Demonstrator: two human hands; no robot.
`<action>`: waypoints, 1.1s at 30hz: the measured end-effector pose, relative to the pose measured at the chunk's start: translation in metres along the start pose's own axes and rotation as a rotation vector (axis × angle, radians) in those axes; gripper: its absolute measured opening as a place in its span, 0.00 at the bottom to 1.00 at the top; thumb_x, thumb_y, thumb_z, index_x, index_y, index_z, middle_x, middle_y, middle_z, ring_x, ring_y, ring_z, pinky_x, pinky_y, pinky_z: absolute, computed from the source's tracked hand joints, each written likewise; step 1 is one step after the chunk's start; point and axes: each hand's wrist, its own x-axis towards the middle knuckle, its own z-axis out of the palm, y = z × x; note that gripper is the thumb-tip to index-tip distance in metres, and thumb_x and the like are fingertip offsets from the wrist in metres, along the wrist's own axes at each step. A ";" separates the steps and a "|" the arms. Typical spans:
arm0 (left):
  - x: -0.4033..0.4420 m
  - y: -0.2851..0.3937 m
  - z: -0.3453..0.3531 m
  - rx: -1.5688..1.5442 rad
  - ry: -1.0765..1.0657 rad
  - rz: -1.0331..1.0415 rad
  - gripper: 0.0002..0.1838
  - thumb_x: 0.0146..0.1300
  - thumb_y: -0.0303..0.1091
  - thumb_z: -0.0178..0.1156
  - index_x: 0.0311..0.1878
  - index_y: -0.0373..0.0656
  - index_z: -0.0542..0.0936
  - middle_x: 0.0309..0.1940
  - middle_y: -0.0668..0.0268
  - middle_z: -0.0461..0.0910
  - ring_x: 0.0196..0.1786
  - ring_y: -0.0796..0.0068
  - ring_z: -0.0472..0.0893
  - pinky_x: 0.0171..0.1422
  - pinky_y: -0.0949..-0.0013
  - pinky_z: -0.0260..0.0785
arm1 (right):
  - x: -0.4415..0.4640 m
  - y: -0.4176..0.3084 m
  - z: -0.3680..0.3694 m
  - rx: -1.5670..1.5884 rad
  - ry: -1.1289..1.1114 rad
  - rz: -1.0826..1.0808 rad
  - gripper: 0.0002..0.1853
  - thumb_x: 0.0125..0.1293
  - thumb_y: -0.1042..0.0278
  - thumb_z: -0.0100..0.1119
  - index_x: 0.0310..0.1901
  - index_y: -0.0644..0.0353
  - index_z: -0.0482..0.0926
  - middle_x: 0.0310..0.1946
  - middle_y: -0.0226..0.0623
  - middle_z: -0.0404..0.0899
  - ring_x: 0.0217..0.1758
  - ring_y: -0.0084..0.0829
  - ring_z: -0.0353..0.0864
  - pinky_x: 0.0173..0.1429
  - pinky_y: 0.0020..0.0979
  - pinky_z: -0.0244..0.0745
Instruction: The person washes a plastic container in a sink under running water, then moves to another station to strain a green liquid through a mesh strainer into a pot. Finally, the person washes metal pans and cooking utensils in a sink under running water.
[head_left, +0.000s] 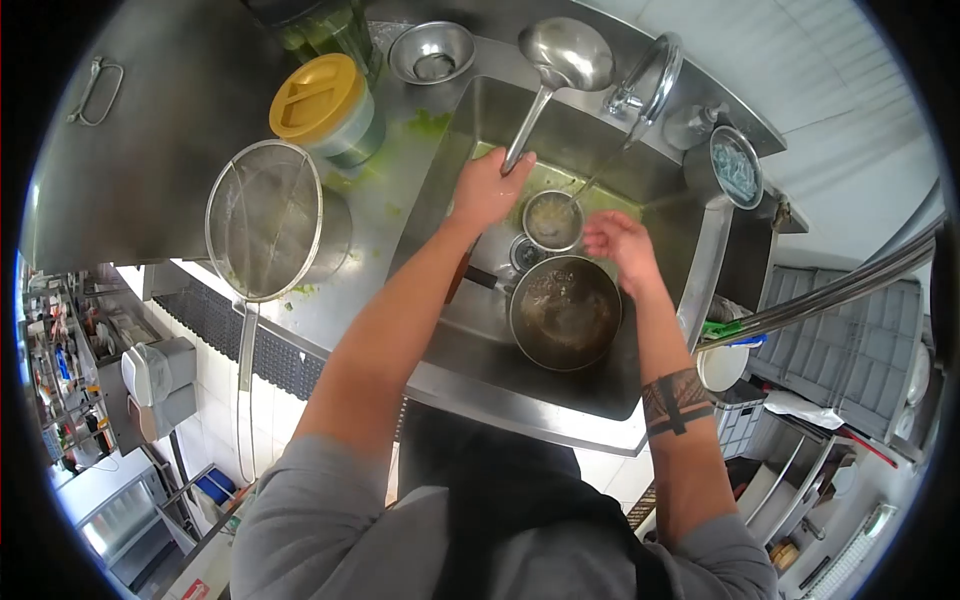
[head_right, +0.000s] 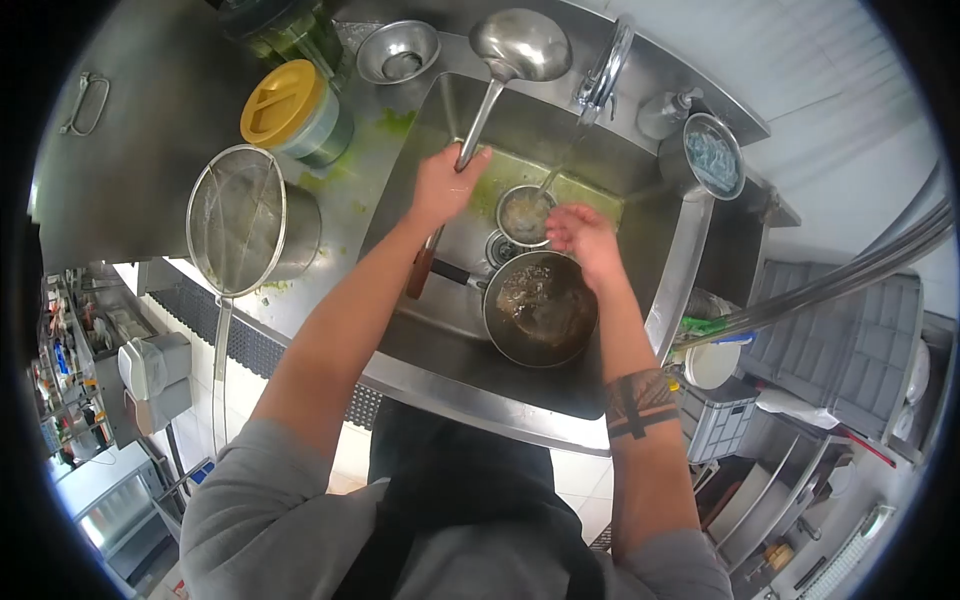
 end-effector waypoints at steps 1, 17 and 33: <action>0.003 -0.004 0.005 -0.076 0.059 0.028 0.28 0.68 0.56 0.64 0.28 0.36 0.78 0.21 0.52 0.79 0.26 0.51 0.80 0.34 0.55 0.71 | -0.002 0.015 0.002 0.017 0.001 0.014 0.09 0.71 0.68 0.58 0.49 0.62 0.81 0.40 0.35 0.85 0.39 0.25 0.83 0.45 0.28 0.80; 0.040 -0.148 0.107 -0.158 0.354 -0.034 0.26 0.67 0.53 0.68 0.26 0.38 0.75 0.18 0.58 0.72 0.23 0.65 0.69 0.33 0.58 0.67 | 0.044 -0.033 0.051 0.268 -0.015 -0.167 0.11 0.71 0.67 0.61 0.48 0.65 0.81 0.38 0.37 0.84 0.38 0.29 0.83 0.44 0.31 0.79; -0.073 -0.120 0.096 0.501 -0.788 0.385 0.32 0.55 0.45 0.70 0.62 0.40 0.78 0.50 0.50 0.85 0.58 0.47 0.82 0.67 0.45 0.69 | -0.009 -0.175 0.025 0.192 -0.202 -0.399 0.14 0.70 0.62 0.65 0.51 0.61 0.80 0.47 0.38 0.86 0.52 0.30 0.83 0.59 0.34 0.73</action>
